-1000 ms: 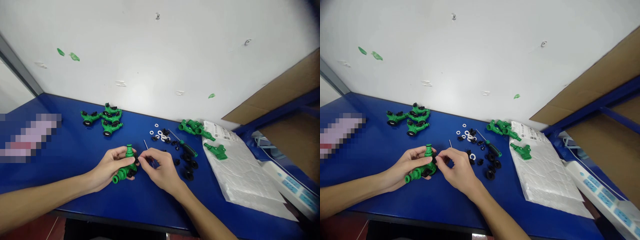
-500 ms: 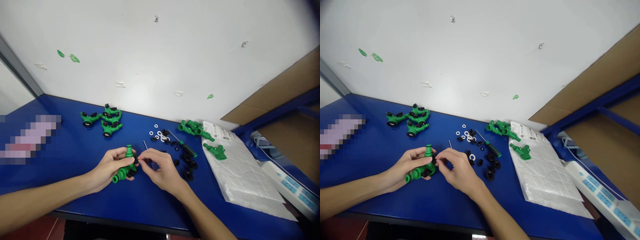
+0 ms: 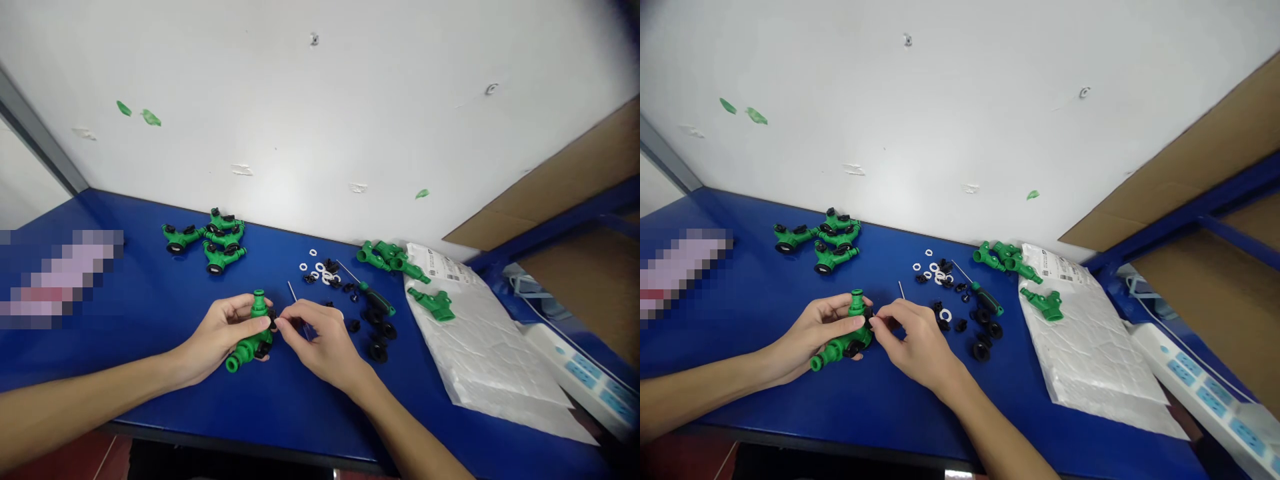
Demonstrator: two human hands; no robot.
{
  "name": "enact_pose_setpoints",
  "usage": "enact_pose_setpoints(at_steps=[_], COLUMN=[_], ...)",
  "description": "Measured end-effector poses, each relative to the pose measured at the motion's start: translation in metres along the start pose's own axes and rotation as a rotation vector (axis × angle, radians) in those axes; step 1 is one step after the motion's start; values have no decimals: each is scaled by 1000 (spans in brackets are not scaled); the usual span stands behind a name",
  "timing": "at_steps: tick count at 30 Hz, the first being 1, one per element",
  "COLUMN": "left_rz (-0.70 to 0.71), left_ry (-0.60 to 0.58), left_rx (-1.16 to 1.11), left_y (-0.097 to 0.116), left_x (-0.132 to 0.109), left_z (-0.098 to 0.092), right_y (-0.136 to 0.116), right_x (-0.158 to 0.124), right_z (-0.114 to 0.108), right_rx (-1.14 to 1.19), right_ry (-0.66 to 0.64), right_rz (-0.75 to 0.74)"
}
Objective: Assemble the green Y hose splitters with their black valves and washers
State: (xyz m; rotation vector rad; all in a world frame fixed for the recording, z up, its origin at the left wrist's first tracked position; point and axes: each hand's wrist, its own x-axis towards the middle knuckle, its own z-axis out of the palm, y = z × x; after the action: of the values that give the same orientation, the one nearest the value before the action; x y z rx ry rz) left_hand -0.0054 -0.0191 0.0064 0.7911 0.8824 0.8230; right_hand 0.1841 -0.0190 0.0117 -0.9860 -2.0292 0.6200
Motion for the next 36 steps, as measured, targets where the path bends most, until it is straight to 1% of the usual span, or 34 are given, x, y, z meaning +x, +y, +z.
enact_pose_setpoints(at_steps=[6,9,15,20,24,30,36], left_rz=[0,6,26,12,17,78,130], left_ry=[3,4,32,26,36,56,56], left_rx=[18,32,87,41,46,135,203], left_y=[-1,-2,-4,-2,-1,-5,-7], left_x=[0,0,2,1,0,3,3], left_z=[0,-1,-3,-1,0,-4,-4], right_y=[-3,-4,-3,1,2,-1,-3], right_x=[2,2,-1,-1,-1,-1,-2], right_z=[-3,-5,-2,-1,-1,-2,-3], right_rx=[-15,-8,-27,-21,22,-28,-35], right_ry=[-16,-46,-31,-5,-5,4,-49], right_rz=[63,73,28,-34,-36,-27,4])
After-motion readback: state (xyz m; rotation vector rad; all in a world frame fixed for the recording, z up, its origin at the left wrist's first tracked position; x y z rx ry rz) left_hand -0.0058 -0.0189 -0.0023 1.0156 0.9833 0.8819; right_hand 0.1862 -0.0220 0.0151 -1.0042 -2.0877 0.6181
